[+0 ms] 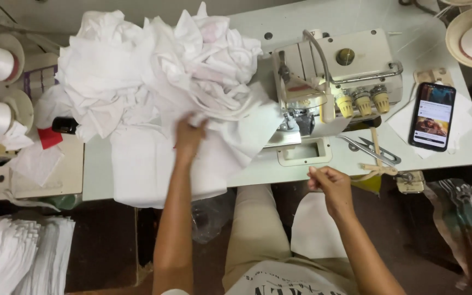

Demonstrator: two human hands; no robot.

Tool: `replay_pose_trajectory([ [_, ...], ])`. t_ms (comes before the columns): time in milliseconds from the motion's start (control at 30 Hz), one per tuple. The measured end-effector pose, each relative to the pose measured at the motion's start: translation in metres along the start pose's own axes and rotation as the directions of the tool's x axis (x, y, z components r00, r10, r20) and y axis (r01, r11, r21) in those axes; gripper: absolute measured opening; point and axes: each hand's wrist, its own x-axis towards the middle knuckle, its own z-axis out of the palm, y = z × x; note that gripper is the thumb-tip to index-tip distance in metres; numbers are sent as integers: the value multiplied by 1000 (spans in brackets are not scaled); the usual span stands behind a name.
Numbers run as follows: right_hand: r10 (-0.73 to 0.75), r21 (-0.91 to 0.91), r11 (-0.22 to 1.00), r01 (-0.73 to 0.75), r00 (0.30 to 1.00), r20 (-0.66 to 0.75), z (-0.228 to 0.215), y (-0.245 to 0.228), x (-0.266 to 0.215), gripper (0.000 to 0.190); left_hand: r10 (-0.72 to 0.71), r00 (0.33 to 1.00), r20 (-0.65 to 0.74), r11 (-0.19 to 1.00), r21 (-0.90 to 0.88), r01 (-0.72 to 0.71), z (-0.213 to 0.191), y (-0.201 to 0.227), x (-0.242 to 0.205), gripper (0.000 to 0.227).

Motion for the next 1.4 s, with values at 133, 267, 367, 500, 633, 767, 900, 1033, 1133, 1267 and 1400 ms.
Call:
replay_pose_trajectory([
  [133, -2, 6, 1000, 2, 1000, 20, 4, -7, -8, 19, 562, 752, -344, 812, 404, -422, -54, 167, 1, 33],
  [267, 21, -37, 999, -15, 984, 177, 28, -25, -25, 25, 790, 593, -153, 569, 542, -618, -10, 149, 95, 24],
  [367, 73, -107, 993, -52, 975, 207, 42, -25, -34, 25, 691, 719, -73, 614, 584, -531, 8, 106, 127, 24],
  [500, 122, -171, 982, -83, 965, 231, 42, -15, -35, 21, 607, 795, -7, 668, 546, -505, 4, 100, 118, 37],
  [633, 128, -222, 972, -74, 962, 241, 43, -6, -33, 21, 654, 734, -184, 659, 616, -432, 13, 69, 21, 52],
  [767, 61, -273, 962, 24, 953, 296, 65, 4, -28, 16, 233, 949, 211, 690, 653, -314, 35, 33, -77, 68],
  [900, -10, -313, 938, 152, 910, 413, 92, -5, -30, 16, 419, 893, 166, 519, 763, -386, 44, 9, -77, 38],
  [1033, 1, -311, 939, 146, 904, 427, 103, -4, -32, 16, 388, 921, 36, 663, 684, -306, 38, -9, -38, 12],
  [1133, 8, -334, 930, 155, 899, 438, 101, 3, -31, 16, 211, 976, -60, 887, 432, -165, 35, -36, -21, 13],
  [1267, -15, -424, 873, 242, 881, 472, 112, 4, -22, 10, -127, 992, 8, 992, -19, 127, 18, -15, -34, 23],
  [1400, -273, -425, 734, 529, 804, 528, 153, -3, -6, 13, -144, 989, -21, 990, 0, 144, 22, -1, -38, 40],
])
